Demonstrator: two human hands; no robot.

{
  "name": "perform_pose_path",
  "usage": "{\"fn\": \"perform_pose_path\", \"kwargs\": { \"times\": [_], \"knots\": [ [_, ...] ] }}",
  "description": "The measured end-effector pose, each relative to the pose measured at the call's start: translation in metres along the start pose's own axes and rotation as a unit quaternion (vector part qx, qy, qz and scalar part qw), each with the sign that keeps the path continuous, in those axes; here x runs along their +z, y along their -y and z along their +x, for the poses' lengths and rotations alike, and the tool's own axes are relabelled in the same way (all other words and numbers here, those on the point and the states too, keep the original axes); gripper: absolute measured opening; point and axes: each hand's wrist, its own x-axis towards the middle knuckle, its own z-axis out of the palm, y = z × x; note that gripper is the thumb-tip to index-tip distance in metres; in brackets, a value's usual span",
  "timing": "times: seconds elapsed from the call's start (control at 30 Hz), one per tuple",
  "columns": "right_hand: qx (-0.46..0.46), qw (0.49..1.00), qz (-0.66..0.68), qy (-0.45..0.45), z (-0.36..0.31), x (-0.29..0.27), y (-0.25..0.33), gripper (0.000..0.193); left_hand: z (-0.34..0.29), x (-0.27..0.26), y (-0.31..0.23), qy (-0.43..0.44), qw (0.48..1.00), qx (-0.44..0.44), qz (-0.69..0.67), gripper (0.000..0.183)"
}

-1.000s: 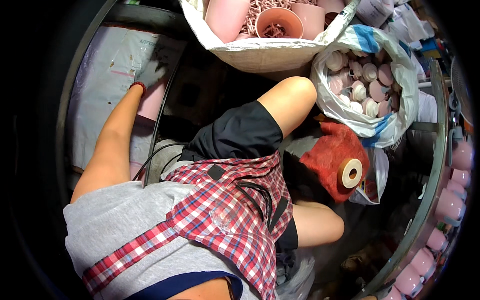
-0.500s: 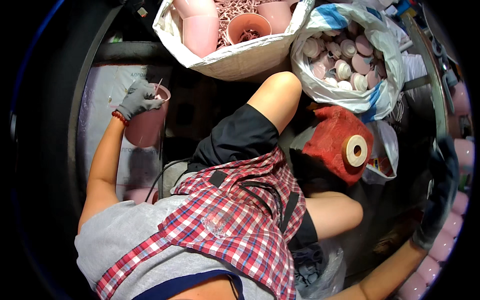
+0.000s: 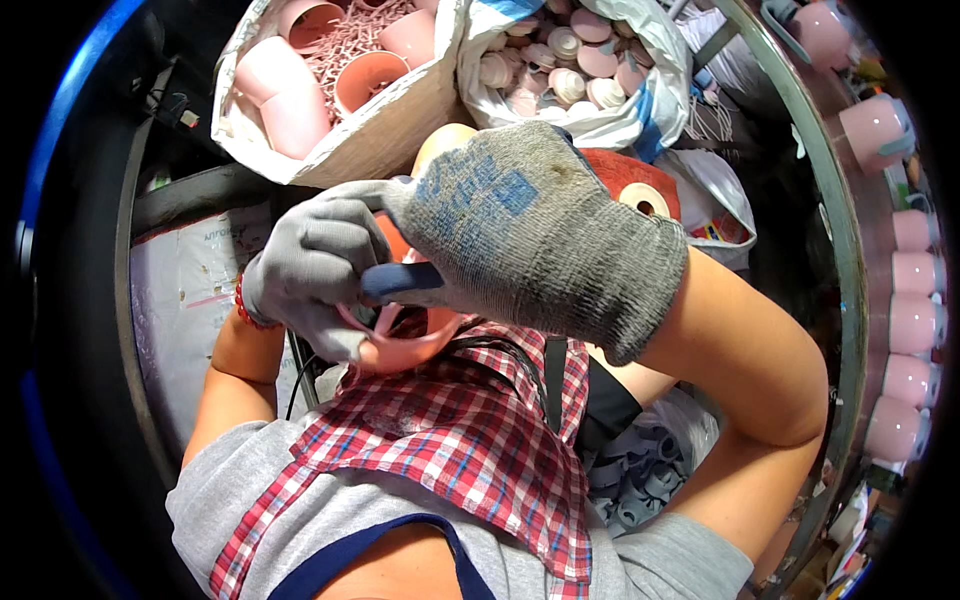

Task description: The person sits at a workstation and assembles pink thermal jugs by taking a jug body from a bag, inserting a grey lid component into the top, and securing the parts together before placing the completed jug on a nearby table.

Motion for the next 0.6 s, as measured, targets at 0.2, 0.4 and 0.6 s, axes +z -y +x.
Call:
{"fn": "perform_pose_path", "kwargs": {
  "times": [0.2,0.4,0.6],
  "knots": [
    [-0.082,0.986,0.099,0.107,-0.016,0.021,-0.006,0.032,-0.001,0.021,-0.003,-0.017,0.997,0.049,0.050,0.038],
    [-0.108,0.984,0.117,0.080,-0.067,-0.010,-0.026,0.027,-0.026,0.012,-0.019,-0.058,0.992,0.029,0.109,0.043],
    [-0.051,0.980,0.140,-0.133,-0.031,0.005,-0.020,0.029,-0.023,0.009,-0.005,-0.075,0.987,-0.032,0.136,0.046]
  ]
}}
